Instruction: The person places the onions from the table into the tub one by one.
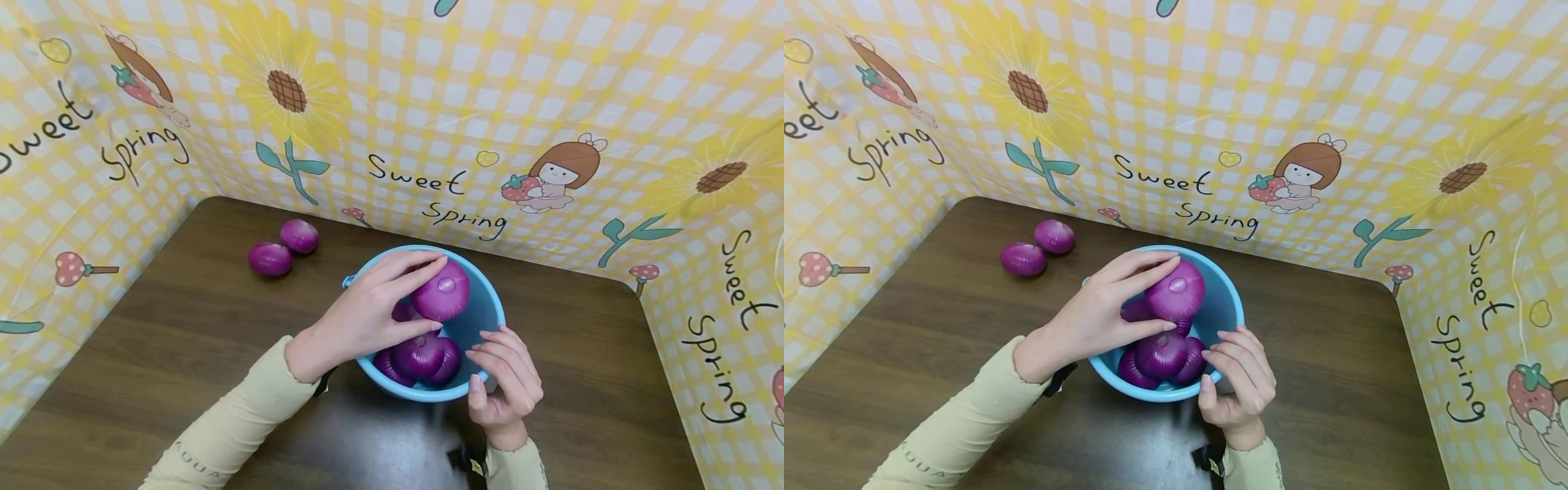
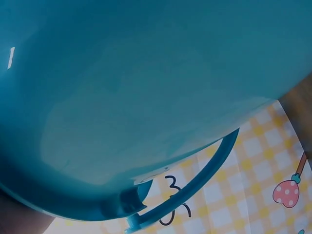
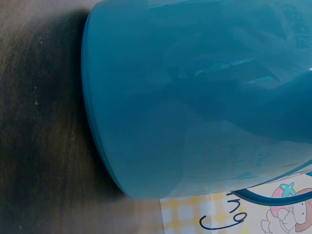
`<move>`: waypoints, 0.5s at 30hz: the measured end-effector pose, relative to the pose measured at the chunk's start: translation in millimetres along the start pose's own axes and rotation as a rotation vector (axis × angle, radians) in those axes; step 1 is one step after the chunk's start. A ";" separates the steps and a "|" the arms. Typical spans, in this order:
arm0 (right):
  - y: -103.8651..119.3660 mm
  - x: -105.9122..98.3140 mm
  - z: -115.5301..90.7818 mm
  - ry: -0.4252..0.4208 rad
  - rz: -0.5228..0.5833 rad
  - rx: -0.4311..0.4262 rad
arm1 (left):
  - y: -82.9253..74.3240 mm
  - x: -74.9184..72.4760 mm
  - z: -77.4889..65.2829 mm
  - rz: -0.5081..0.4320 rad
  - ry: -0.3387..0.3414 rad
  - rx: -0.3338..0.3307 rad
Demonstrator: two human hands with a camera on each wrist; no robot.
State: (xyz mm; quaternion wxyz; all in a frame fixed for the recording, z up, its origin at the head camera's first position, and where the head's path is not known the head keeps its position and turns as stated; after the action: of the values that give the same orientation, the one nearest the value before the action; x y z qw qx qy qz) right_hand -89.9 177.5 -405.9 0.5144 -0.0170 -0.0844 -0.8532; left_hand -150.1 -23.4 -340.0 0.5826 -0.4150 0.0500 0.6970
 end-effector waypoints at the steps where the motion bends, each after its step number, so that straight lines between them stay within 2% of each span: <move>1: 0.1 0.1 -0.1 -0.001 0.001 -0.001 | 0.2 0.5 -0.1 0.003 0.003 0.000; 8: 0.4 1.0 -0.1 -0.011 0.006 -0.006 | 1.2 1.0 -1.6 -0.006 0.000 0.001; 15: 0.0 0.7 0.3 -0.006 0.006 -0.006 | 2.6 -7.7 -2.0 -0.049 -0.062 0.001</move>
State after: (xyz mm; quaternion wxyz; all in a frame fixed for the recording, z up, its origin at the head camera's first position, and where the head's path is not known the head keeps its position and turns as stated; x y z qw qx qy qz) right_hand -90.3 176.9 -405.6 0.5165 -0.0212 -0.0831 -0.8520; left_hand -151.4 -31.3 -337.5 0.6011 -0.3940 0.0219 0.6950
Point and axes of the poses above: each hand's wrist, its own z-axis towards the middle knuckle, its own x-axis out of the palm, y = z × x, the point moved 2 cm from there along z, towards the middle knuckle
